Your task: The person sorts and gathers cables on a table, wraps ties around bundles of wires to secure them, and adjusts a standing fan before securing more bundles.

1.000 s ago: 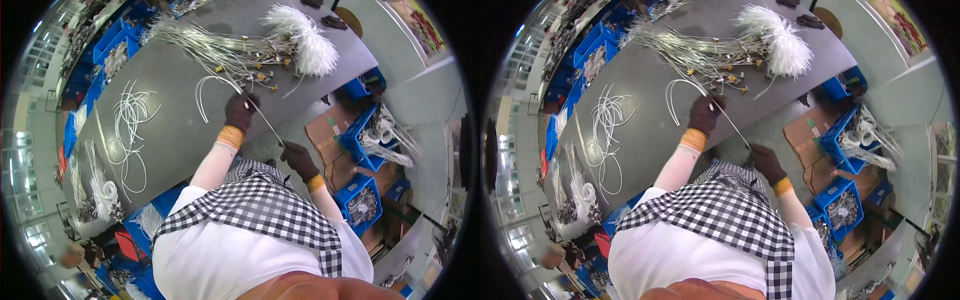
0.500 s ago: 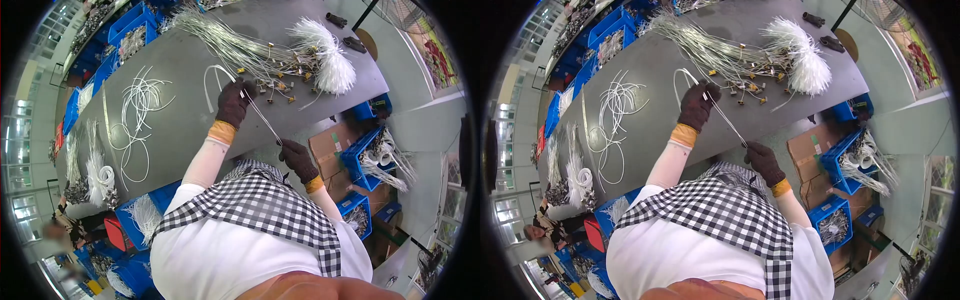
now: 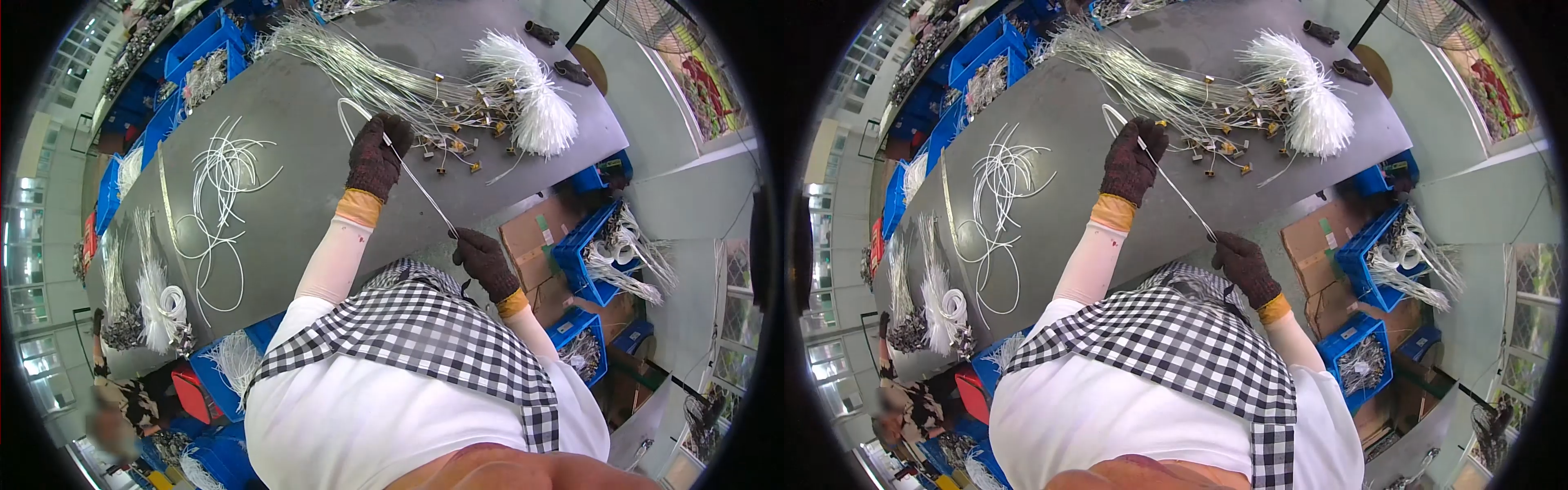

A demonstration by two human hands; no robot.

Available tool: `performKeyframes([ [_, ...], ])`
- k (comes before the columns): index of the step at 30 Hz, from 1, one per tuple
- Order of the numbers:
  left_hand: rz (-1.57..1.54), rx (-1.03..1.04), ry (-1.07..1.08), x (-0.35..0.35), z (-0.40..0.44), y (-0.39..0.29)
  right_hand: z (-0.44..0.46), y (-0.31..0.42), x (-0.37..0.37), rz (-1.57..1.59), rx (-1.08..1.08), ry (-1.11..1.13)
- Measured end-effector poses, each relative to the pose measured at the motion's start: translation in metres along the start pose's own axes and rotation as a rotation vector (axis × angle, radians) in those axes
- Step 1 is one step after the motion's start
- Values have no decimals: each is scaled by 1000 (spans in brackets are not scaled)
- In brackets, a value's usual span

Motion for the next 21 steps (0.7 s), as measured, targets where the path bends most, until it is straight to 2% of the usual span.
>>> performKeyframes([
  [7, 5, -8, 20, 1, -6, 5, -1, 0, 4, 9, 49, -37],
  [10, 136, 76, 136, -2, -6, 5, 1, -7, 3, 44, 31, -18],
  [12, 384, 161, -42, 5, -18, 1, -2, -1, 3, 32, 18, -19],
  [13, 385, 163, -44, 8, -23, -3, -4, 2, 3, 22, 3, -19],
  [16, 454, 97, -72, 7, -28, -5, -2, 2, 5, -1, -117, 20],
  [18, 173, -110, 130, -2, -24, 2, 0, 8, 11, 2, -79, -5],
  [21, 218, -61, 64, 2, -28, -1, 1, 7, 15, 39, -40, -15],
])
Point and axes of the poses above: each hand's wrist, its own z-axis towards the middle knuckle, its own x-axis out of the palm, y = z × x, the point moved 1 cm from there along z, towards the middle knuckle, and after that the axes turned 14 degrees about -y, right-handed, at the moved point
